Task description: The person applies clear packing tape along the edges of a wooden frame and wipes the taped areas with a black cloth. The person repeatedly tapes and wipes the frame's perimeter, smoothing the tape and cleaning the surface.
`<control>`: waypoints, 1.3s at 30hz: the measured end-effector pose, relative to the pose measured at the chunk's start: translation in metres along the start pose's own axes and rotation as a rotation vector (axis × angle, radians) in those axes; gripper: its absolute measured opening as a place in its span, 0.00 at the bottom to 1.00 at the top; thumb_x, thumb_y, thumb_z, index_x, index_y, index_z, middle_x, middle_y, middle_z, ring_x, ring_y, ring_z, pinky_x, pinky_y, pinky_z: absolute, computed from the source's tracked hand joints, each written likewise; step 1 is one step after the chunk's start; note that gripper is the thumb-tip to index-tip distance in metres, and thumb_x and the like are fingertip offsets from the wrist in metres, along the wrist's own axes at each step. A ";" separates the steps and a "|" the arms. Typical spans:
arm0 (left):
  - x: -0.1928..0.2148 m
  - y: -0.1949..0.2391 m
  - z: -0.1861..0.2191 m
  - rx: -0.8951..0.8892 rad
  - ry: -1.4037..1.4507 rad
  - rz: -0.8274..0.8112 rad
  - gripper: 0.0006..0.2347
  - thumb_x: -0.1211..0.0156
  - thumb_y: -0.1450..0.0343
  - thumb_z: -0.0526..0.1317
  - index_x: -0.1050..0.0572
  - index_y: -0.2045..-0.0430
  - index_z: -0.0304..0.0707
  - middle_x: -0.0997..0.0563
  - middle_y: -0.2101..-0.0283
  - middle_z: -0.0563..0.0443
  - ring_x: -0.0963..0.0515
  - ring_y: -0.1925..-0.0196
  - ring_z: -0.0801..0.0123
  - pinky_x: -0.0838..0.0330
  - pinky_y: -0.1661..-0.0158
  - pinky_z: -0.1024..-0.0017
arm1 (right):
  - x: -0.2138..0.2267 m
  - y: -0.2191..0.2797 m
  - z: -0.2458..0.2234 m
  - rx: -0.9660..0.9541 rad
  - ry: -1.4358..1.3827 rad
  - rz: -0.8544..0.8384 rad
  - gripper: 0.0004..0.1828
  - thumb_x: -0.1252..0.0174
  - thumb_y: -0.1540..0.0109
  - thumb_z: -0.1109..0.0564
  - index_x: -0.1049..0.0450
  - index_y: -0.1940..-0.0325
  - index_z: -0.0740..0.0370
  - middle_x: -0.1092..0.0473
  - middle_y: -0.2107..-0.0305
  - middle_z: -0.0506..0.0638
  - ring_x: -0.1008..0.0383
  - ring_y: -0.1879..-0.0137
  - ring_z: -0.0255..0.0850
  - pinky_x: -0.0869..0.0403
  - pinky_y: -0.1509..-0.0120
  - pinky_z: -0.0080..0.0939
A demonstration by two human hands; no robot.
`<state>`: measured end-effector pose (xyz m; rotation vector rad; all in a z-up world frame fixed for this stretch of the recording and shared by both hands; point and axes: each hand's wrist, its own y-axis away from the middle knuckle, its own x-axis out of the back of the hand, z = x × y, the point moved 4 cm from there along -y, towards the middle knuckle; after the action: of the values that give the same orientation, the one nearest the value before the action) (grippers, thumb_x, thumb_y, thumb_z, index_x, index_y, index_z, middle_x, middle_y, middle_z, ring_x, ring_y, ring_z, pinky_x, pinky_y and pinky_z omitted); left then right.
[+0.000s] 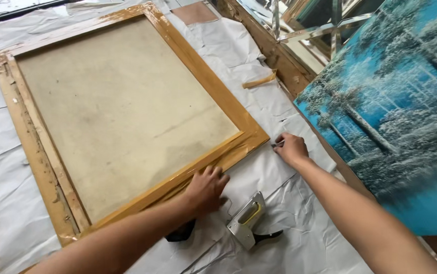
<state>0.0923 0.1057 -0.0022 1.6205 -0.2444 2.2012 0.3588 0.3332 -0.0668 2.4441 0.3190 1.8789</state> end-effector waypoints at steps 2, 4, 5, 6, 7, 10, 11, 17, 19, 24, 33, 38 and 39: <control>-0.013 0.030 0.007 0.181 0.009 -0.273 0.17 0.46 0.31 0.39 0.34 0.48 0.38 0.32 0.48 0.36 0.30 0.48 0.46 0.25 0.61 0.54 | 0.003 -0.002 -0.005 -0.235 -0.017 -0.112 0.18 0.30 0.48 0.47 0.18 0.54 0.46 0.20 0.56 0.51 0.20 0.49 0.49 0.22 0.49 0.46; -0.072 0.065 0.014 0.093 0.139 -0.308 0.18 0.43 0.33 0.43 0.33 0.53 0.36 0.28 0.55 0.34 0.25 0.56 0.41 0.25 0.66 0.49 | -0.003 -0.008 0.001 -0.240 0.016 -0.196 0.15 0.33 0.47 0.46 0.16 0.57 0.44 0.20 0.66 0.50 0.19 0.61 0.46 0.21 0.56 0.43; -0.100 0.085 0.018 -0.008 0.266 -0.329 0.19 0.40 0.36 0.48 0.32 0.58 0.34 0.24 0.62 0.32 0.21 0.64 0.36 0.25 0.70 0.44 | -0.009 -0.012 0.000 -0.252 0.053 -0.267 0.13 0.36 0.45 0.44 0.13 0.59 0.43 0.19 0.75 0.49 0.18 0.74 0.42 0.21 0.63 0.39; -0.067 0.101 0.029 0.022 0.268 -0.330 0.19 0.40 0.36 0.48 0.32 0.58 0.34 0.24 0.62 0.32 0.21 0.64 0.36 0.25 0.70 0.44 | -0.007 -0.016 -0.005 -0.227 0.050 -0.283 0.13 0.36 0.45 0.44 0.13 0.59 0.43 0.19 0.75 0.49 0.18 0.74 0.42 0.21 0.63 0.39; -0.036 0.118 0.042 0.019 0.385 -0.421 0.22 0.45 0.32 0.54 0.31 0.52 0.39 0.24 0.57 0.35 0.22 0.58 0.39 0.28 0.63 0.46 | 0.000 -0.021 -0.012 -0.181 -0.017 -0.134 0.12 0.41 0.41 0.45 0.16 0.59 0.44 0.19 0.70 0.50 0.18 0.69 0.46 0.23 0.57 0.44; -0.002 0.151 0.023 0.029 0.449 -0.214 0.17 0.43 0.30 0.55 0.29 0.57 0.44 0.24 0.59 0.41 0.23 0.59 0.43 0.31 0.63 0.48 | -0.004 -0.055 -0.051 -0.002 -0.133 0.101 0.11 0.44 0.35 0.45 0.20 0.58 0.50 0.20 0.63 0.54 0.21 0.58 0.55 0.27 0.49 0.52; 0.006 0.164 0.007 -0.002 0.372 0.065 0.11 0.37 0.32 0.50 0.27 0.68 0.45 0.23 0.65 0.43 0.24 0.66 0.45 0.32 0.71 0.48 | -0.008 -0.067 -0.071 0.099 -0.176 0.209 0.12 0.42 0.34 0.45 0.22 0.58 0.54 0.21 0.60 0.57 0.23 0.50 0.59 0.29 0.47 0.56; 0.074 0.283 -0.135 0.753 0.139 0.366 0.07 0.37 0.29 0.43 0.23 0.61 0.49 0.22 0.63 0.49 0.19 0.55 0.50 0.22 0.58 0.56 | 0.017 -0.069 -0.221 0.372 -0.253 0.106 0.22 0.48 0.25 0.42 0.22 0.53 0.63 0.24 0.68 0.60 0.19 0.59 0.59 0.24 0.59 0.56; 0.082 0.315 -0.139 0.833 0.094 0.372 0.06 0.40 0.27 0.46 0.23 0.60 0.50 0.22 0.62 0.50 0.19 0.54 0.54 0.22 0.57 0.58 | 0.024 -0.046 -0.240 0.373 -0.299 0.092 0.21 0.50 0.27 0.43 0.24 0.57 0.64 0.25 0.72 0.59 0.20 0.65 0.56 0.24 0.61 0.55; 0.068 0.300 -0.139 0.796 0.063 0.357 0.07 0.40 0.27 0.46 0.23 0.60 0.50 0.22 0.61 0.50 0.20 0.53 0.53 0.22 0.56 0.57 | 0.048 -0.009 -0.220 0.239 -0.301 0.113 0.25 0.54 0.29 0.41 0.24 0.59 0.66 0.23 0.67 0.66 0.22 0.50 0.66 0.26 0.47 0.66; 0.030 0.137 -0.077 0.308 0.180 0.212 0.08 0.37 0.30 0.43 0.25 0.59 0.51 0.24 0.57 0.50 0.23 0.50 0.48 0.23 0.56 0.54 | 0.037 -0.031 0.005 -0.160 -0.668 0.231 0.13 0.34 0.43 0.64 0.21 0.54 0.64 0.24 0.66 0.64 0.21 0.65 0.52 0.18 0.70 0.50; 0.038 0.126 -0.043 0.080 0.133 0.187 0.10 0.38 0.28 0.44 0.24 0.56 0.45 0.22 0.48 0.47 0.26 0.48 0.53 0.28 0.57 0.55 | 0.010 -0.020 -0.015 0.226 -0.158 0.058 0.25 0.40 0.38 0.63 0.23 0.36 0.47 0.26 0.40 0.47 0.26 0.37 0.48 0.30 0.30 0.45; 0.039 0.127 -0.047 0.091 0.128 0.192 0.10 0.38 0.28 0.44 0.24 0.56 0.45 0.22 0.48 0.47 0.26 0.48 0.53 0.28 0.57 0.55 | 0.003 -0.036 0.001 0.238 -0.161 0.057 0.25 0.40 0.38 0.63 0.23 0.36 0.47 0.26 0.40 0.47 0.26 0.37 0.48 0.30 0.30 0.45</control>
<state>-0.0105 0.0158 0.0316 1.5520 -0.2771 2.4833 0.3555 0.3693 -0.0697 2.7655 0.4963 1.7405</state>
